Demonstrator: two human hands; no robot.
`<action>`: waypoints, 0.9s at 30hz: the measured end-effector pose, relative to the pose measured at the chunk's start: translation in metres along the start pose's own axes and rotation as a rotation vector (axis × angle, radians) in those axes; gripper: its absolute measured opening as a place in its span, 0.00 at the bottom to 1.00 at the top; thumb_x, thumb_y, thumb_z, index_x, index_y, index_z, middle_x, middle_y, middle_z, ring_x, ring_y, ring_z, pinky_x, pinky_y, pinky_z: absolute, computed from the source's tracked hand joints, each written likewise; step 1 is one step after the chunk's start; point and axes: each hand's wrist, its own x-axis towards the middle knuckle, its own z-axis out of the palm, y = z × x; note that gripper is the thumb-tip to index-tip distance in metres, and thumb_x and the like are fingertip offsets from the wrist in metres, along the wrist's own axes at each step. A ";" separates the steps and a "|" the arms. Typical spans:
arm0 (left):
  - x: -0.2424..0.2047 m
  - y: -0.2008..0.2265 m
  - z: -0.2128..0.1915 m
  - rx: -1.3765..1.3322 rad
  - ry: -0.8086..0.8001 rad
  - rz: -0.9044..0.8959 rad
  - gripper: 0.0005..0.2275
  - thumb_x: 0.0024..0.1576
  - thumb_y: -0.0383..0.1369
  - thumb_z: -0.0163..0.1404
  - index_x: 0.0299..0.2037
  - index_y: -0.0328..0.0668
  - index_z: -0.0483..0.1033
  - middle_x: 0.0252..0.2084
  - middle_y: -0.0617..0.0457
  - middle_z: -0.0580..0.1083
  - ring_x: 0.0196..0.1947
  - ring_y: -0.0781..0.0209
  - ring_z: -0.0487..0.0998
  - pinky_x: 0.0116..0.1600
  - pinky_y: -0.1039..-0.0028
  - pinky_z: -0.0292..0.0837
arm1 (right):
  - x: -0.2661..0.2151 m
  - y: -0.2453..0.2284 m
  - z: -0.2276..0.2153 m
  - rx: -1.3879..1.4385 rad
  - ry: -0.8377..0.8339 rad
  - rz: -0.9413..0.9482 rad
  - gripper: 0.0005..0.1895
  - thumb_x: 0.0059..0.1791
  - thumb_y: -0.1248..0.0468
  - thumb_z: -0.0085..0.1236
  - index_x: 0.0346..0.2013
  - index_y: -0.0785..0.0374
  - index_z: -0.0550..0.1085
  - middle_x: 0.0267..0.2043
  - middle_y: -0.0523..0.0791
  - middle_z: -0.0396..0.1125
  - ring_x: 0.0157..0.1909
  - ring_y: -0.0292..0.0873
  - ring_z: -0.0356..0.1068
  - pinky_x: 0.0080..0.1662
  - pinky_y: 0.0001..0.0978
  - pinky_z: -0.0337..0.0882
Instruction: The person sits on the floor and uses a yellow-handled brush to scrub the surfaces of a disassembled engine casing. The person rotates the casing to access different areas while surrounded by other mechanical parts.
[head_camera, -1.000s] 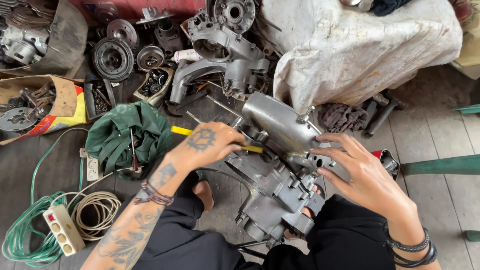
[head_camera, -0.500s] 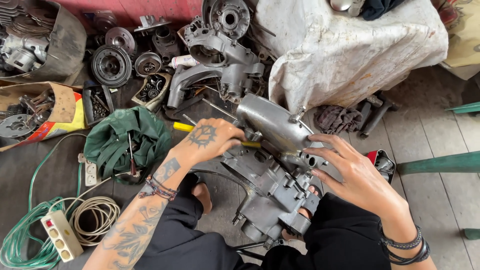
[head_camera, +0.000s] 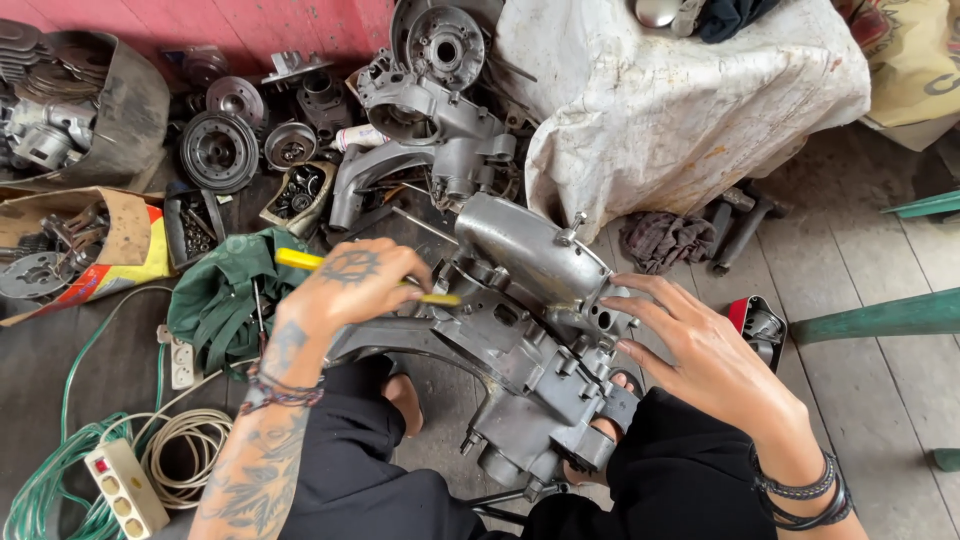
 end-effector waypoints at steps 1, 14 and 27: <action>-0.008 -0.002 -0.004 0.007 0.002 0.003 0.08 0.57 0.43 0.56 0.45 0.66 0.78 0.40 0.60 0.78 0.47 0.54 0.76 0.51 0.60 0.68 | -0.001 0.001 0.001 -0.001 0.008 0.001 0.23 0.52 0.58 0.52 0.63 0.53 0.68 0.68 0.44 0.59 0.62 0.49 0.67 0.52 0.45 0.73; -0.014 0.122 -0.020 -1.161 0.304 0.304 0.23 0.60 0.24 0.50 0.67 0.42 0.66 0.38 0.46 0.81 0.38 0.51 0.86 0.49 0.63 0.84 | 0.007 -0.001 0.047 0.086 0.328 -0.221 0.16 0.50 0.60 0.61 0.51 0.60 0.75 0.44 0.46 0.75 0.44 0.47 0.78 0.46 0.38 0.79; -0.016 0.124 0.024 -1.497 0.455 0.011 0.21 0.54 0.33 0.61 0.55 0.42 0.70 0.44 0.51 0.78 0.49 0.55 0.85 0.48 0.68 0.88 | 0.021 -0.059 0.083 0.462 0.134 0.009 0.41 0.50 0.66 0.60 0.72 0.58 0.49 0.34 0.48 0.72 0.25 0.43 0.68 0.34 0.32 0.71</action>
